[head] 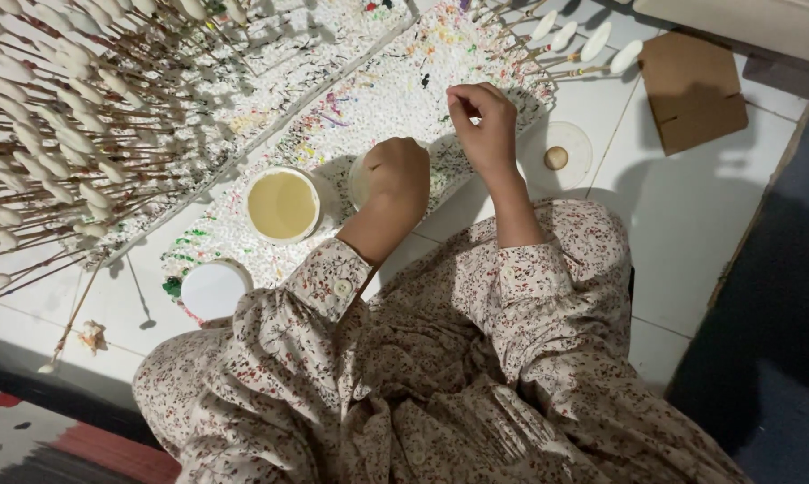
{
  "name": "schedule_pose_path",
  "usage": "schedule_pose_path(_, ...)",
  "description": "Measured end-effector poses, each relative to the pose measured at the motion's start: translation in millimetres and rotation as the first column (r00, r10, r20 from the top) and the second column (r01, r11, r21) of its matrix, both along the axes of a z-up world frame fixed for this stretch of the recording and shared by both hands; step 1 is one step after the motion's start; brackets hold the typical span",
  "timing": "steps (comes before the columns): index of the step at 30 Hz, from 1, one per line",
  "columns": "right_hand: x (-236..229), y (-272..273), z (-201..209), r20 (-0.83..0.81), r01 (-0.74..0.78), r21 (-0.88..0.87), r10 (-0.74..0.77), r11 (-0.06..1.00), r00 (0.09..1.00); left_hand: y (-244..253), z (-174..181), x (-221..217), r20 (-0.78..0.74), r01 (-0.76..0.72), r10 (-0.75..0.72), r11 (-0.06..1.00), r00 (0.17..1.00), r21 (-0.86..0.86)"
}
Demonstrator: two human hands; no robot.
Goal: Coating fishing floats by dipping them into liquid and powder
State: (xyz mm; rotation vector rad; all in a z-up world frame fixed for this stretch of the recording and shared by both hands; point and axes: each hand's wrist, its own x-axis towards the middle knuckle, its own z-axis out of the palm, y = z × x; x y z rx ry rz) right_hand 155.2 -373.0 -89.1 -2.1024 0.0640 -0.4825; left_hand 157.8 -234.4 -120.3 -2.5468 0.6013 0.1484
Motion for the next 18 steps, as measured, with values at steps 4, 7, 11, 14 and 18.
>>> schedule_pose_path(4,0,1,0,-0.001,0.001,0.009,-0.001,1.0,1.0,3,10,0,-0.052,0.014,-0.018,0.998,0.999,-0.062)
schedule_pose_path(7,0,0,-1,0.013,-0.005,0.015,0.005,1.0,1.0,12,21,-3,-0.095,-0.004,-0.003,0.998,0.996,-0.068)
schedule_pose_path(11,-1,0,0,0.031,0.002,0.036,-0.003,0.999,1.0,51,66,-33,-0.058,-0.014,0.011,0.998,0.998,-0.064)
schedule_pose_path(14,-4,-2,1,0.044,0.021,0.032,-0.022,0.999,0.999,88,104,-66,0.003,-0.011,0.014,0.925,1.0,-0.379)
schedule_pose_path(18,-11,-5,-10,0.103,-0.019,0.123,0.007,0.992,0.995,126,120,-115,0.114,-0.016,0.109,0.785,0.987,-0.619)
